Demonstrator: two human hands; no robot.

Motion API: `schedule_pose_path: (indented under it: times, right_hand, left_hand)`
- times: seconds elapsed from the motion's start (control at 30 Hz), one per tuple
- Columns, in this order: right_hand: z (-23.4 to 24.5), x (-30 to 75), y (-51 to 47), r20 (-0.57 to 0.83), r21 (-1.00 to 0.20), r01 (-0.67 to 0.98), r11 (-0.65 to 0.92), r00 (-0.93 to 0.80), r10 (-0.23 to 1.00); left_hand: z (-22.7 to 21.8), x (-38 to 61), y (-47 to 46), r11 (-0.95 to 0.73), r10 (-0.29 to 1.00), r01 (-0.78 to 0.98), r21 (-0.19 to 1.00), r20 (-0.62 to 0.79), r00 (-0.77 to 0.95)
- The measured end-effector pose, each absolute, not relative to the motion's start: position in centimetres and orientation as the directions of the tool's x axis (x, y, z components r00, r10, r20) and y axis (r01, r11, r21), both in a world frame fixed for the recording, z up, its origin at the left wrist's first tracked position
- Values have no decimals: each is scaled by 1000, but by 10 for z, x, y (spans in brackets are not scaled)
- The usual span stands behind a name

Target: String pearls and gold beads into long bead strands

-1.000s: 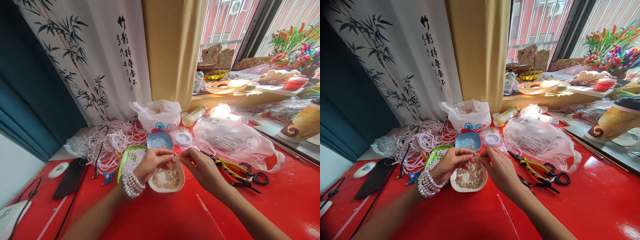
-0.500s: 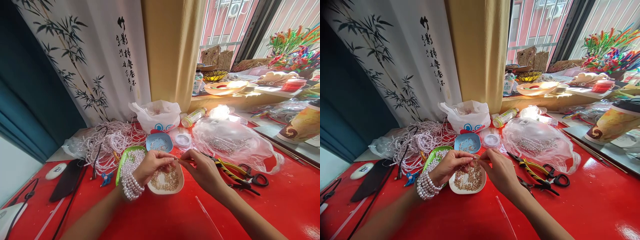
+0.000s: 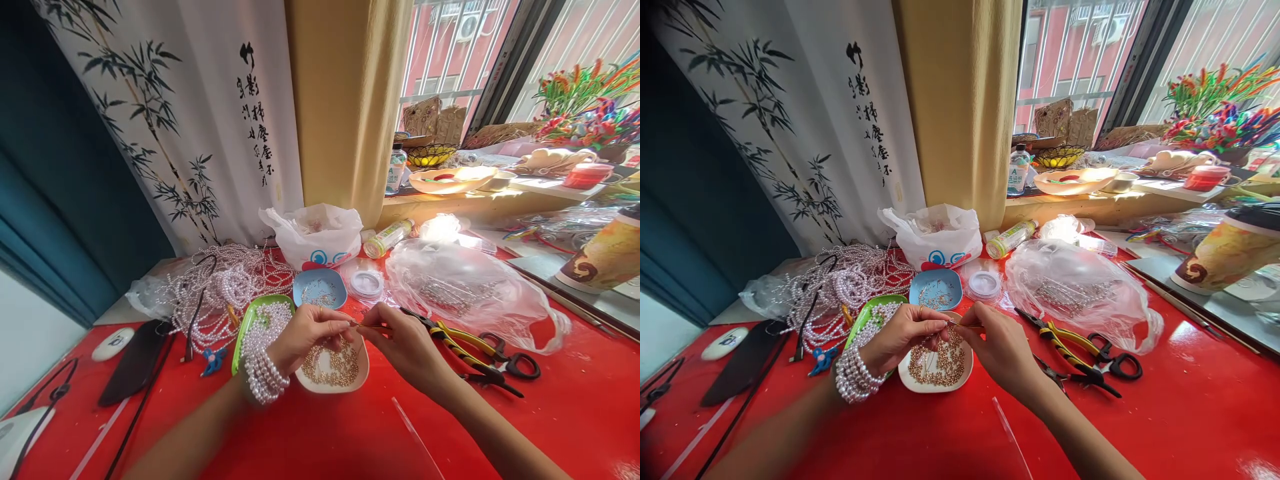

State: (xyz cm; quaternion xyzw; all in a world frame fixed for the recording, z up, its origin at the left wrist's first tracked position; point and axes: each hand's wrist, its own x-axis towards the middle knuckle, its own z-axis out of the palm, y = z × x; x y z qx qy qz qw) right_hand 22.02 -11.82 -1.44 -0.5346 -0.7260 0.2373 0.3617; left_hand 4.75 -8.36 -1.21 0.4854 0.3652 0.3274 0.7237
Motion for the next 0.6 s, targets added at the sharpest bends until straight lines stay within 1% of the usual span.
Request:
schedule_pose_path:
  times: [0.07, 0.13, 0.2, 0.3, 0.4, 0.5, 0.6]
  right_hand:
    - [-13, 220, -117, 191, -854, 449, 264, -202, 961]
    - [-13, 220, -115, 117, -949, 255, 184, -259, 959]
    - [-15, 220, -114, 60, -991, 98, 94, -307, 950]
    - [-17, 220, -114, -5, -1000, -20, -13, -348, 937]
    - [-17, 218, -114, -4, -1000, -21, -12, -349, 937]
    - [-14, 216, -115, 64, -992, 84, 92, -286, 956]
    - [-12, 216, -115, 135, -960, 214, 181, -214, 968]
  left_hand:
    - [-12, 47, -84, 320, 821, -138, 937, -201, 534]
    - [-12, 47, -83, 330, 812, -159, 931, -194, 550]
    - [-11, 46, -83, 336, 800, -175, 925, -183, 571]
    - [-9, 45, -84, 343, 792, -193, 919, -172, 586]
    - [-6, 46, -85, 351, 804, -189, 917, -191, 563]
    - [-5, 46, -85, 357, 808, -175, 917, -210, 550]
    - [-6, 46, -85, 359, 809, -167, 918, -217, 546]
